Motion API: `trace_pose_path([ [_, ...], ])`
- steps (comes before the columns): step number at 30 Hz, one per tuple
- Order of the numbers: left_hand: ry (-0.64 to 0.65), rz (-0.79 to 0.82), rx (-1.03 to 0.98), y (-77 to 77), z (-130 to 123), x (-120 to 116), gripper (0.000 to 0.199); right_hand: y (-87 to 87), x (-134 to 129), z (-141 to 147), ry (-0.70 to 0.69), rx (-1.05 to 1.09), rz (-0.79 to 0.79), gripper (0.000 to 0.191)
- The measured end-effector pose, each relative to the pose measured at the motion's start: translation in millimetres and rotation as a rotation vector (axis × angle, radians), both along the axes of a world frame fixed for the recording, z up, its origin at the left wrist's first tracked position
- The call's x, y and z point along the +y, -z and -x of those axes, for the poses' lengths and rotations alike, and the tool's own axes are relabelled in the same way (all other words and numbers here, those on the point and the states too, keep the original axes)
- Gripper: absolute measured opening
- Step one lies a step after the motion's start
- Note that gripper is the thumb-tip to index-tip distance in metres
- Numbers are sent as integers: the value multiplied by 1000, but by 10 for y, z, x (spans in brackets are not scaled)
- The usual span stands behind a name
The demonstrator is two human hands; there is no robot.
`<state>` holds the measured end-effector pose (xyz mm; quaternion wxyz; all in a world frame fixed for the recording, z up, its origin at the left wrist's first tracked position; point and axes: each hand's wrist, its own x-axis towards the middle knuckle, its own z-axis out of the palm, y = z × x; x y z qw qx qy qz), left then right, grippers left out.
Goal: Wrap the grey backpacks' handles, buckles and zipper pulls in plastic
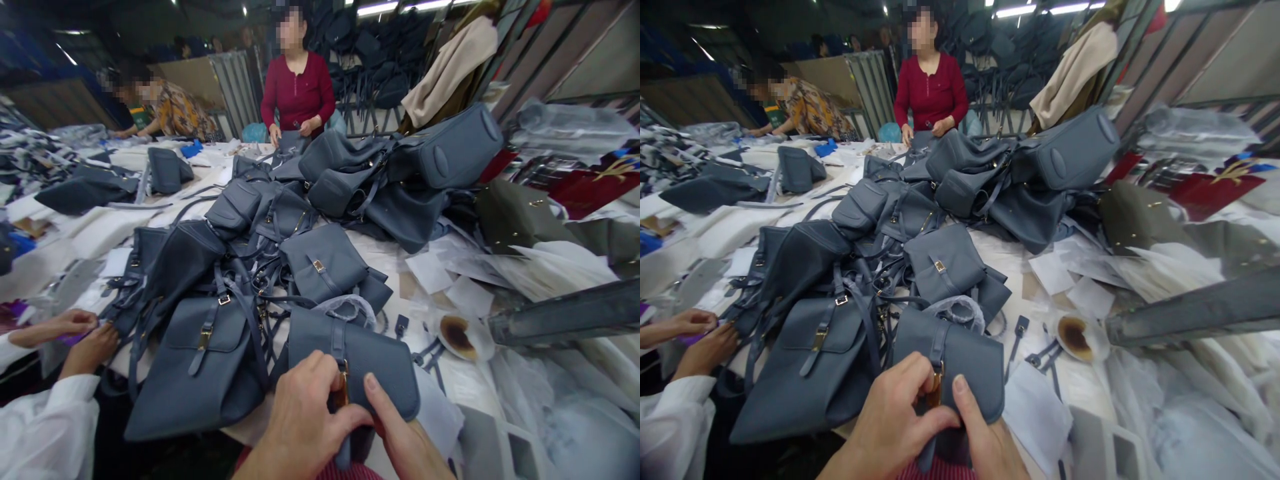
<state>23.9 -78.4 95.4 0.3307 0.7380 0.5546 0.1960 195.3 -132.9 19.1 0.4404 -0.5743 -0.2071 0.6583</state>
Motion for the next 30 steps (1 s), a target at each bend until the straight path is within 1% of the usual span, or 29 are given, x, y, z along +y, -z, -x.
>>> trace_pose_path([
  [3, -1, 133, -153, -21, 51, 12, 29, -80, 51, 68, -5, 36, 10, 47],
  [4, 6, 150, -187, -30, 72, 16, 25, -117, 75, 100, -1, 55, 17, 48],
  [6, 36, 129, -215, -46, 113, 15, 19, -185, 121, 161, 11, 104, 30, 51],
  [8, 73, 85, -209, -53, 139, -1, 20, -230, 151, 202, 18, 106, 47, 51],
  [11, 70, 19, -148, -40, 136, -43, 15, -249, 157, 215, 24, -31, 64, 50],
  [13, 72, -42, -102, -26, 115, -67, 20, -251, 146, 206, 17, -106, 64, 51],
  [15, 108, -101, -76, -23, 94, -79, 23, -260, 135, 199, 1, -132, 62, 53],
  [17, 145, -140, -51, -29, 82, -85, 21, -279, 125, 203, -31, -147, 57, 56],
  [20, 154, -198, 13, -25, 74, -112, 21, -305, 112, 221, -70, -161, 45, 63],
  [24, 139, -356, 118, 71, 65, -180, 21, -309, 99, 235, -99, -147, 48, 67],
  [27, 157, -491, 173, 168, 51, -217, 23, -286, 97, 240, -114, -126, 34, 67],
  [30, 164, -541, 176, 226, 33, -222, 27, -265, 95, 250, -91, -129, 42, 67],
])
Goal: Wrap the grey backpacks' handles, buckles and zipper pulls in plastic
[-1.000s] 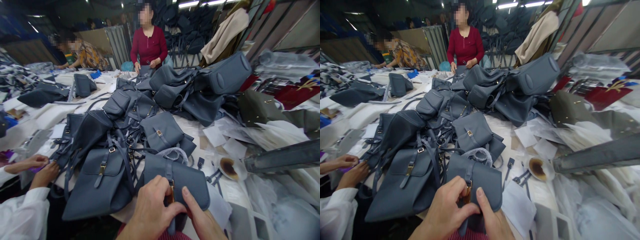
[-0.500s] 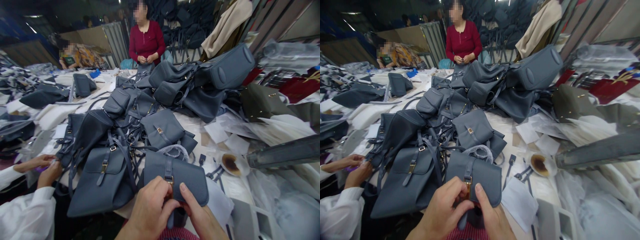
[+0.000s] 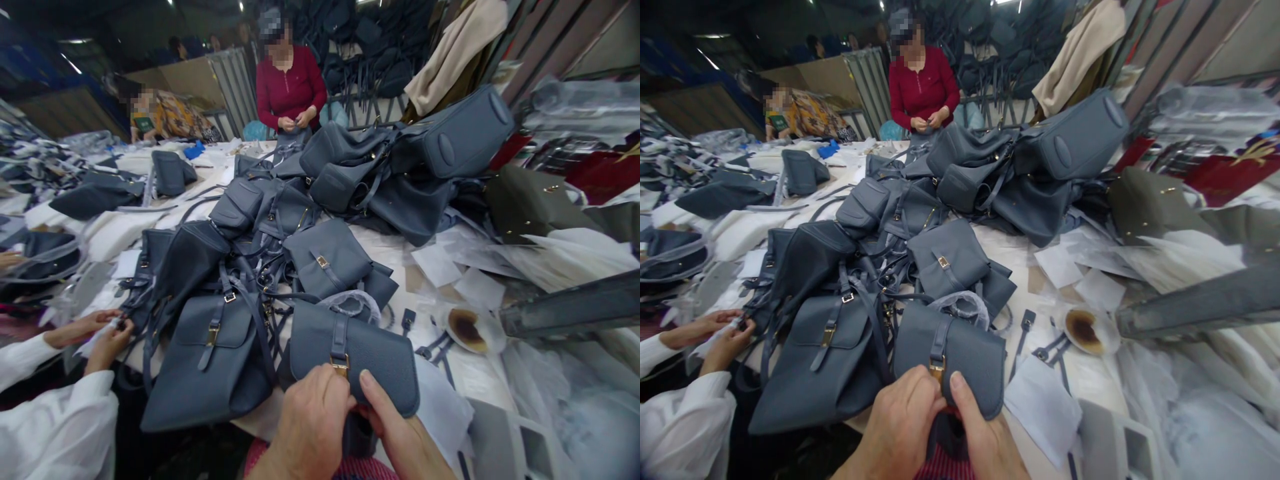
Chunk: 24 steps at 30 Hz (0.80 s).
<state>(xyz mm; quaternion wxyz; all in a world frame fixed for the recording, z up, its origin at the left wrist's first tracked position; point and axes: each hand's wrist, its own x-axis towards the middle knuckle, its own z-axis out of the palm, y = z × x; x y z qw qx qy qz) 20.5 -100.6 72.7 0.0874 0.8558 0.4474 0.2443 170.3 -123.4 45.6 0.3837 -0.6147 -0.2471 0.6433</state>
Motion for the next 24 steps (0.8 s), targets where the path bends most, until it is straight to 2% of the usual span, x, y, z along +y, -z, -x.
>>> trace_pose_path([
  [3, -16, 6, -21, 17, 3, 26, 29, -20, 1, 16, 6, 2, 29, 64],
  [6, -48, 50, -79, 8, 60, 71, 27, -84, 16, 46, 22, 114, 18, 61],
  [10, -152, 237, -273, -58, 197, 97, 26, -149, 55, 102, 82, 376, -2, 62],
  [12, -152, 315, -352, -111, 243, 82, 27, -138, 61, 108, 100, 412, -14, 65],
  [15, -108, 399, -394, -181, 241, 55, 27, -67, 24, 61, 76, 213, -2, 65],
  [18, -146, 444, -405, -219, 190, 68, 24, 13, -48, -7, 37, -31, 31, 63],
  [22, -108, 581, -437, -237, 140, 126, 26, -11, -109, -20, 16, -82, 42, 64],
  [24, -119, 649, -484, -245, 132, 143, 19, -80, -109, -4, -2, -68, 41, 68],
])
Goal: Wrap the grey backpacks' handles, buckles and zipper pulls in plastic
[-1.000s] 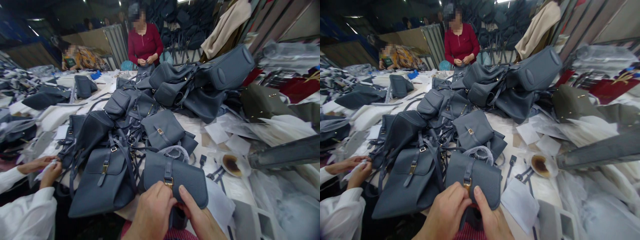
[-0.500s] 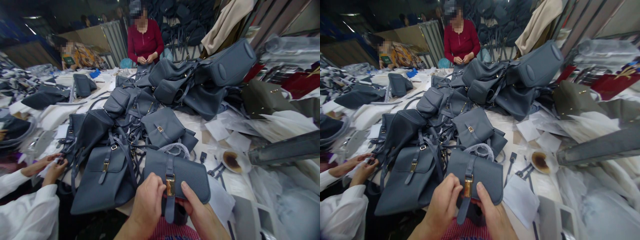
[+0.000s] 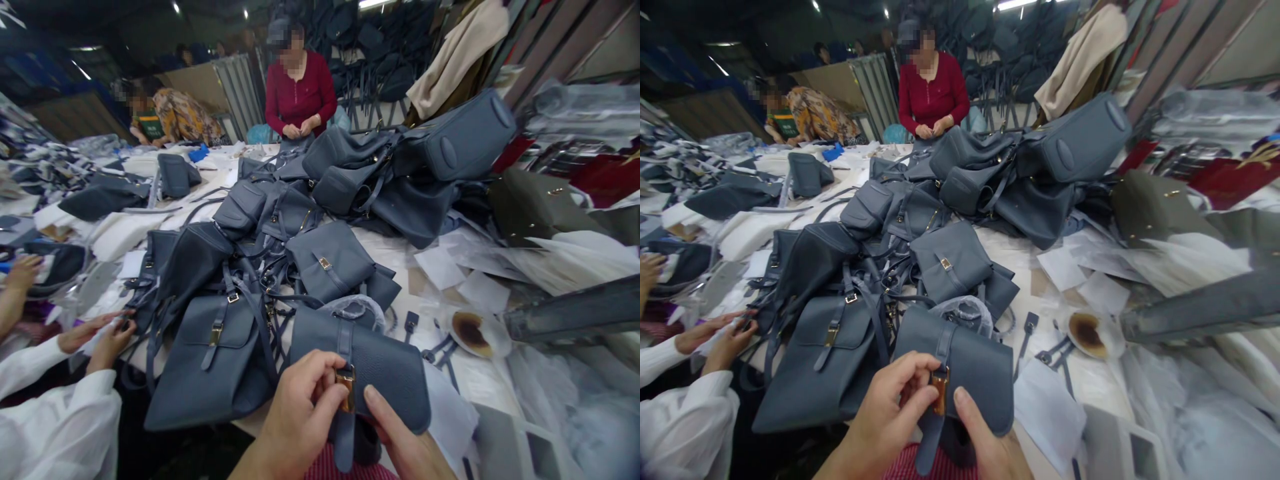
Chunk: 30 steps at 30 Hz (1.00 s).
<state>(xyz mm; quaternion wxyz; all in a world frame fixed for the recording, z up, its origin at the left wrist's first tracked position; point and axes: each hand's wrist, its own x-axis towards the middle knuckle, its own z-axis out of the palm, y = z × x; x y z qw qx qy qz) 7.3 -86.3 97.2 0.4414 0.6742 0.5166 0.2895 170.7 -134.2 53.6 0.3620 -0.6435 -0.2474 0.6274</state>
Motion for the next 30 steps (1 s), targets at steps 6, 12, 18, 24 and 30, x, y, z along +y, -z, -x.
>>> trace_pose_path([
  [6, -11, 6, -27, -64, 11, 21, 21, -103, 18, -12, -70, -17, 8, 68],
  [12, -67, 18, 26, -19, -54, 9, 21, 205, -86, -120, -33, 43, 54, 55],
  [18, -131, -6, 56, 156, -108, -36, 20, 495, -219, -304, -135, -15, -14, 49],
  [24, 18, -389, 257, 244, -95, -54, 20, 472, -240, -330, -273, -49, -122, 46],
  [30, 91, -572, 403, 343, -74, -57, 21, 231, -138, -205, -100, -62, -16, 43],
])
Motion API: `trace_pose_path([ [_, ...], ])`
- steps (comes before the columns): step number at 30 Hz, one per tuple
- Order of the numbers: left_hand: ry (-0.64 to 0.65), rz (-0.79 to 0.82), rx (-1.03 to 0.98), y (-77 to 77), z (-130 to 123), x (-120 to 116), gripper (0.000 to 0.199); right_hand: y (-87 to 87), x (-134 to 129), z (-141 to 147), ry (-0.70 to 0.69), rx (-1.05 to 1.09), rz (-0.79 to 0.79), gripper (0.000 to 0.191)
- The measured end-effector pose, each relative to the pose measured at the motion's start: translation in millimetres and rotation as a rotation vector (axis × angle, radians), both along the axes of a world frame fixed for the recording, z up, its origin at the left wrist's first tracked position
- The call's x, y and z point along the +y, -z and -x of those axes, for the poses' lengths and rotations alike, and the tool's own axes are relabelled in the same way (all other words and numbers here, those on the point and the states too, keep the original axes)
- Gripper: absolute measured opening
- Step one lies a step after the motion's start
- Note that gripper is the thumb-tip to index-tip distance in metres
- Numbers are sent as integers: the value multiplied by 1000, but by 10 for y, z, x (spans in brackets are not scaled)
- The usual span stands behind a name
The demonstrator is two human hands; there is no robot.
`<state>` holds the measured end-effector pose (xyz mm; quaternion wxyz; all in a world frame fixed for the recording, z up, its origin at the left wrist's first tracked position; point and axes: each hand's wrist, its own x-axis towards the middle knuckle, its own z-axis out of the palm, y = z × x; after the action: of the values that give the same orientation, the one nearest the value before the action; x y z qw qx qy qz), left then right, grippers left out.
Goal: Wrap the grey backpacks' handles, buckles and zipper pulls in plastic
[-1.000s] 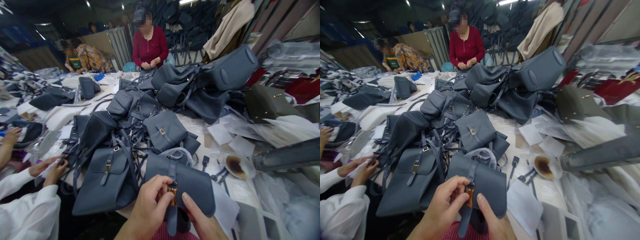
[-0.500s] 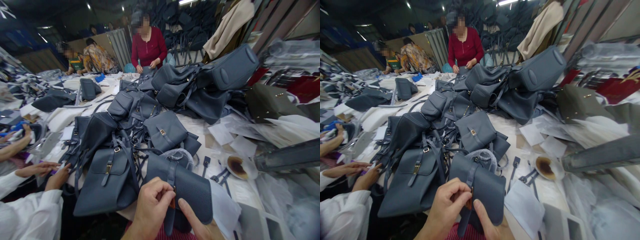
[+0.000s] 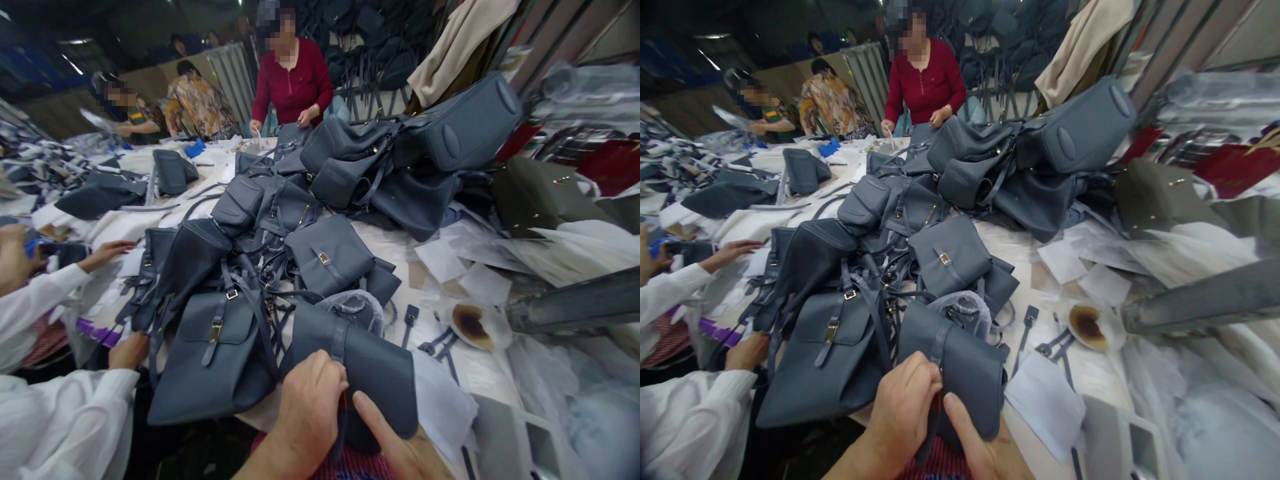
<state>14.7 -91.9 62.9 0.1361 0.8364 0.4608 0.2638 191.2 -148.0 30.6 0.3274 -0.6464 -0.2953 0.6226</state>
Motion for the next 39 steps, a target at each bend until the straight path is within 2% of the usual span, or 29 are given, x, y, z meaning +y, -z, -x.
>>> trace_pose_path([
  [2, 31, -2, -22, 1, 38, 18, 22, -53, 62, 71, 97, -7, -2, 50],
  [4, 41, 64, -78, -34, 103, 41, 23, -105, 132, 134, 150, 76, -29, 54],
  [8, 32, 247, -194, -160, 263, 47, 25, -218, 257, 198, 253, 492, -6, 51],
  [10, 69, 245, -230, -209, 307, 21, 24, -263, 296, 203, 288, 651, 15, 48],
  [13, 141, 134, -246, -245, 292, -21, 13, -304, 323, 200, 287, 725, 20, 43],
  [19, 236, -164, -76, -242, 184, -19, 21, -353, 322, 213, 259, 707, 21, 43],
  [23, 355, -246, 24, -241, 188, 8, 28, -349, 311, 229, 270, 743, 29, 39],
  [29, 419, -352, 116, -247, 197, 74, 31, -267, 277, 278, 295, 692, -7, 41],
  [35, 522, -338, 180, -232, 167, 170, 33, -150, 220, 259, 250, 523, -22, 45],
  [39, 567, -222, 229, -267, 149, 263, 34, -145, 215, 188, 219, 285, -29, 47],
])
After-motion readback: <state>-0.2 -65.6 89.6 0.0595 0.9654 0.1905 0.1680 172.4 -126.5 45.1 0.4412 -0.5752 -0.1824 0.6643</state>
